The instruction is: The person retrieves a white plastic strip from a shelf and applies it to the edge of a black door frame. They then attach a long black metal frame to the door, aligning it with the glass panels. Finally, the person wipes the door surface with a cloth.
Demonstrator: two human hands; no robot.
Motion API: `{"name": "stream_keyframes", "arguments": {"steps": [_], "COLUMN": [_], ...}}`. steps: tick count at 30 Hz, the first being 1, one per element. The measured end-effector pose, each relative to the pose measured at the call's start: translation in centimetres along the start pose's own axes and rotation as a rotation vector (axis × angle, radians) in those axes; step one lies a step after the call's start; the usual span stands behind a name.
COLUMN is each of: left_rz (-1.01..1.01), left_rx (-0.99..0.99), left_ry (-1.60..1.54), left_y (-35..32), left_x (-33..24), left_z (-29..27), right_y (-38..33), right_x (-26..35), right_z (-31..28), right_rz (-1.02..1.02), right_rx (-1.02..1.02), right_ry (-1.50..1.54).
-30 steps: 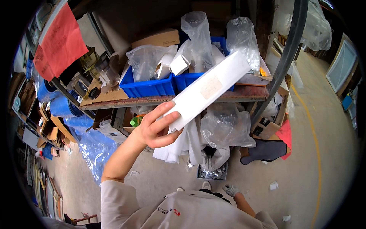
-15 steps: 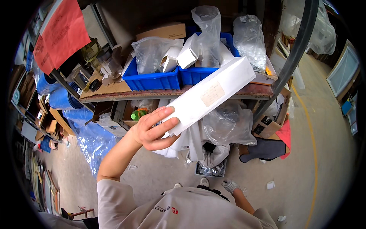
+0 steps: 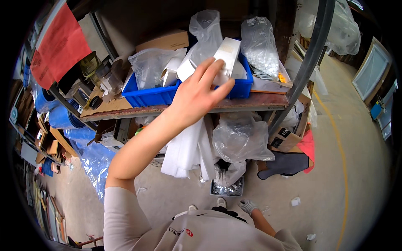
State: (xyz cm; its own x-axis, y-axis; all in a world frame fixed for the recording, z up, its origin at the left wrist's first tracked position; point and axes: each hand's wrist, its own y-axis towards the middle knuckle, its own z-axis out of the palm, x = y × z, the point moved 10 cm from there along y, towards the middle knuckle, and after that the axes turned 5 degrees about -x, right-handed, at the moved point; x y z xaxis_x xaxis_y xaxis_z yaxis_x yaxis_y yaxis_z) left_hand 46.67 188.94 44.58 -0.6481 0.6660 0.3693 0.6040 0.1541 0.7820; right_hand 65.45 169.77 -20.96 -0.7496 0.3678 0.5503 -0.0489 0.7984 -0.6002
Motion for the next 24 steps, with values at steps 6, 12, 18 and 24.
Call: {"name": "stream_keyframes", "arguments": {"steps": [6,12,18,24], "left_rz": [-0.073,-0.103,-0.871,-0.767], "left_rx": [0.161,-0.110,0.226,0.275], "left_ry": [-0.115,0.069,0.149,0.205], "left_y": [2.5,-1.8,-11.7,-8.1], "left_x": [3.4,2.4,16.7,16.3], "left_z": [8.3,1.0,0.3,1.8], "right_y": [-2.0,-2.7,-3.7,1.3], "right_x": [1.2,-2.8,-1.4,0.5], "right_z": [-2.2,-2.1,-3.8,-4.2], "right_rz": [0.010,0.081,0.096,-0.094], "right_rx": [0.018,0.015,0.084,0.004], "right_ry": [-0.024,-0.010,-0.138,-0.217]}}
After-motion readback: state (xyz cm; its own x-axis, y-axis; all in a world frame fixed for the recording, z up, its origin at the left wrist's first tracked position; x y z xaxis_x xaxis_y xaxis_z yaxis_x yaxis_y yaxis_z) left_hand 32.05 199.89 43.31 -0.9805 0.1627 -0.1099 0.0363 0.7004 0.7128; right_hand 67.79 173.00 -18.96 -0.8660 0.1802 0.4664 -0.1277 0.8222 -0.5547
